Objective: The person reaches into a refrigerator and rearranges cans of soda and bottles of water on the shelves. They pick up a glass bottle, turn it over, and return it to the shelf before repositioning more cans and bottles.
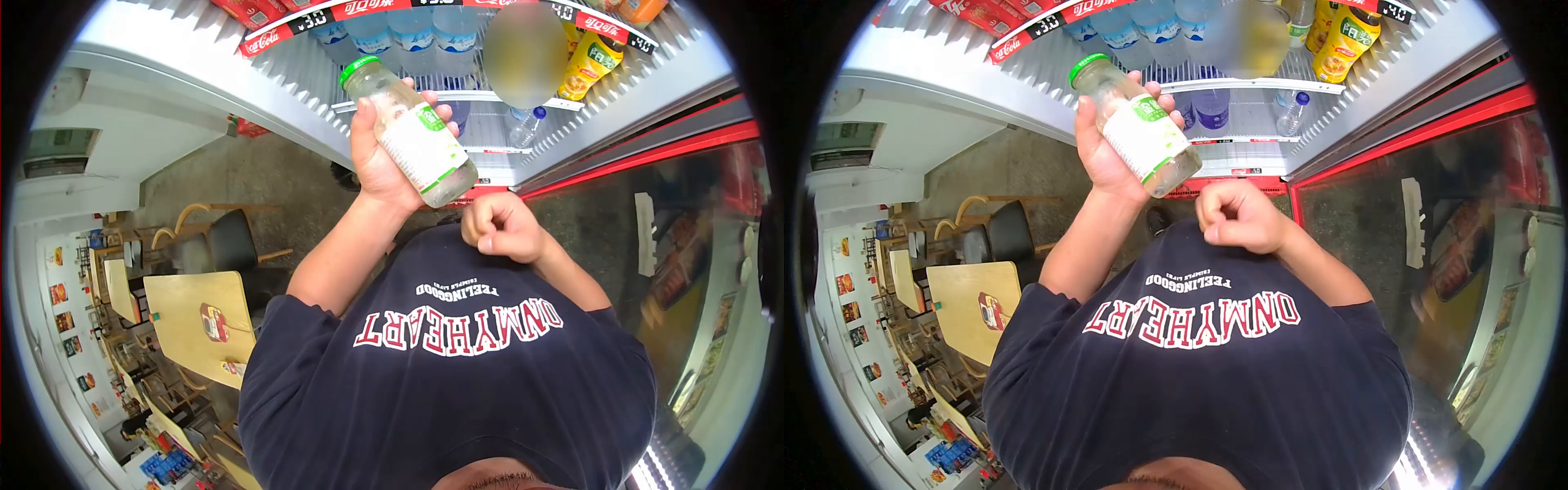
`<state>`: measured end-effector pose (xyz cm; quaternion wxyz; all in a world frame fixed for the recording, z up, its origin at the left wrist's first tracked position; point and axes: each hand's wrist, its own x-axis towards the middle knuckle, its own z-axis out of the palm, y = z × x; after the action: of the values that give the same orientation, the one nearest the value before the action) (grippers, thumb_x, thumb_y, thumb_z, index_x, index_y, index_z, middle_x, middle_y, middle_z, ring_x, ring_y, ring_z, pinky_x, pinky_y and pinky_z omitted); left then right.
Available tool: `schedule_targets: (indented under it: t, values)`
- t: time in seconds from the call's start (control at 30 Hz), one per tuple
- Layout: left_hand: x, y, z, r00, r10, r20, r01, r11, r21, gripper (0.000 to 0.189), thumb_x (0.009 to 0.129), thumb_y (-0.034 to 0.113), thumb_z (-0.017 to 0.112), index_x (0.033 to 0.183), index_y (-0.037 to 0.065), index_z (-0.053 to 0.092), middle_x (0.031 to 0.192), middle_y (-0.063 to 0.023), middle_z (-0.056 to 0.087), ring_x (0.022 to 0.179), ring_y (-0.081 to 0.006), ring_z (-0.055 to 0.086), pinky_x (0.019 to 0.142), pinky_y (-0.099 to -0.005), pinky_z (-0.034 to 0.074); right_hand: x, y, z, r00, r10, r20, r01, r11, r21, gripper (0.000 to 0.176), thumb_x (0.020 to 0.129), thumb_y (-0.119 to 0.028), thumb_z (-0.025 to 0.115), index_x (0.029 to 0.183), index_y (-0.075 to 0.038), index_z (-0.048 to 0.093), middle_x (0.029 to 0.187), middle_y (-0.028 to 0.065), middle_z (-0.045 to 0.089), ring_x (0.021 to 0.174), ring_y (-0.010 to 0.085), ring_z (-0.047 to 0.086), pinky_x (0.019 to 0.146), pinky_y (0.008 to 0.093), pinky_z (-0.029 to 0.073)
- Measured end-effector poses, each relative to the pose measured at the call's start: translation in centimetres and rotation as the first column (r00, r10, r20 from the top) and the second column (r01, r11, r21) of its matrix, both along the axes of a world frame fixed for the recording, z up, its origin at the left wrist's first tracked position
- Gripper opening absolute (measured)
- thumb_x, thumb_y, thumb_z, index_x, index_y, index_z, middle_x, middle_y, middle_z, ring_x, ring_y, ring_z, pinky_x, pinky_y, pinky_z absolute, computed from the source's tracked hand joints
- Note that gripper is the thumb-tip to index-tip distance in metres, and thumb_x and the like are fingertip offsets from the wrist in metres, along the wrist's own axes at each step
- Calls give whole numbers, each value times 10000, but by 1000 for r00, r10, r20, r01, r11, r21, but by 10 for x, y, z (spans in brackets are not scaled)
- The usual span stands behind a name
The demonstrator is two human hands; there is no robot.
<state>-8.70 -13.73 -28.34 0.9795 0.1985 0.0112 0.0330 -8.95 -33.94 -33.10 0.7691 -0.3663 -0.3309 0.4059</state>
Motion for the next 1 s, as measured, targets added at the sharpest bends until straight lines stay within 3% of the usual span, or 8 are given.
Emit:
schedule_targets:
  t: [0.1, 0.27, 0.43, 0.53, 0.63, 0.7, 0.83, 1.0]
  values:
    - [2, -7, 1, 999, 50, -6, -50, 999, 9, 656, 875, 628, 629, 1246, 93, 547, 1101, -108, 599, 1010, -285, 608, 863, -481, 552, 6, -1, 27, 934, 226, 276, -226, 973, -32, 417, 809, 47, 680, 631, -107, 336, 621, -19, 412, 577, 107, 391, 543, 297, 314]
    - [0, -13, 5, 997, 51, -54, -47, 996, 74, 635, 878, 610, 629, 1227, 85, 550, 1087, -110, 602, 994, -287, 614, 847, -477, 555, 3, 4, 12, 959, 171, -225, -175, 985, 0, 373, 797, 77, 695, 804, -119, 378, 753, -41, 430, 675, 63, 420, 590, 244, 357]
    - [2, -5, 3, 997, -8, -73, 7, 1000, -5, 636, 880, 607, 623, 1240, 87, 553, 1093, -119, 618, 988, -294, 626, 844, -476, 560, 25, 0, 31, 743, 484, 462, -454, 872, -182, 305, 825, -36, 750, 845, -88, 450, 815, -45, 459, 710, 36, 430, 601, 254, 367]
    - [4, -4, 3, 995, -15, -96, 17, 1000, 17, 637, 880, 604, 625, 1245, 88, 551, 1092, -118, 618, 983, -296, 630, 838, -480, 567, 8, 2, 31, 967, 240, -85, -251, 953, -170, 308, 827, -97, 777, 869, -95, 472, 815, -59, 474, 684, 27, 416, 585, 252, 361]
    - [6, -3, 4, 996, -46, -79, 47, 999, 11, 636, 877, 600, 630, 1244, 86, 551, 1092, -116, 616, 977, -296, 634, 830, -484, 574, 23, 6, 31, 709, 539, 456, -487, 841, -236, 346, 817, -113, 802, 908, -85, 470, 758, -51, 459, 610, 50, 369, 546, 253, 326]
    - [6, -4, 4, 996, -37, -81, 39, 999, 25, 639, 877, 602, 629, 1245, 86, 551, 1092, -116, 616, 978, -297, 633, 832, -485, 573, 24, 9, 18, 948, 293, 127, -270, 948, -172, 373, 802, -183, 817, 833, -97, 455, 737, -68, 436, 645, 46, 381, 573, 256, 315]
    - [6, 2, 6, 997, 7, -78, -1, 997, 79, 659, 885, 613, 610, 1276, 87, 537, 1099, -120, 616, 989, -301, 625, 850, -483, 561, 29, 6, 24, 763, 502, 408, -505, 856, -109, 384, 808, -199, 811, 804, -107, 438, 767, -67, 419, 668, 57, 373, 581, 248, 314]
    - [1, -5, 3, 1000, 30, -5, -27, 957, 289, 696, 903, 605, 600, 1358, 89, 493, 1149, -145, 621, 1004, -309, 652, 876, -478, 569, 27, 9, 4, 914, 400, -65, -403, 914, -39, 383, 816, -169, 777, 852, -120, 399, 819, -41, 415, 681, 56, 360, 615, 226, 324]
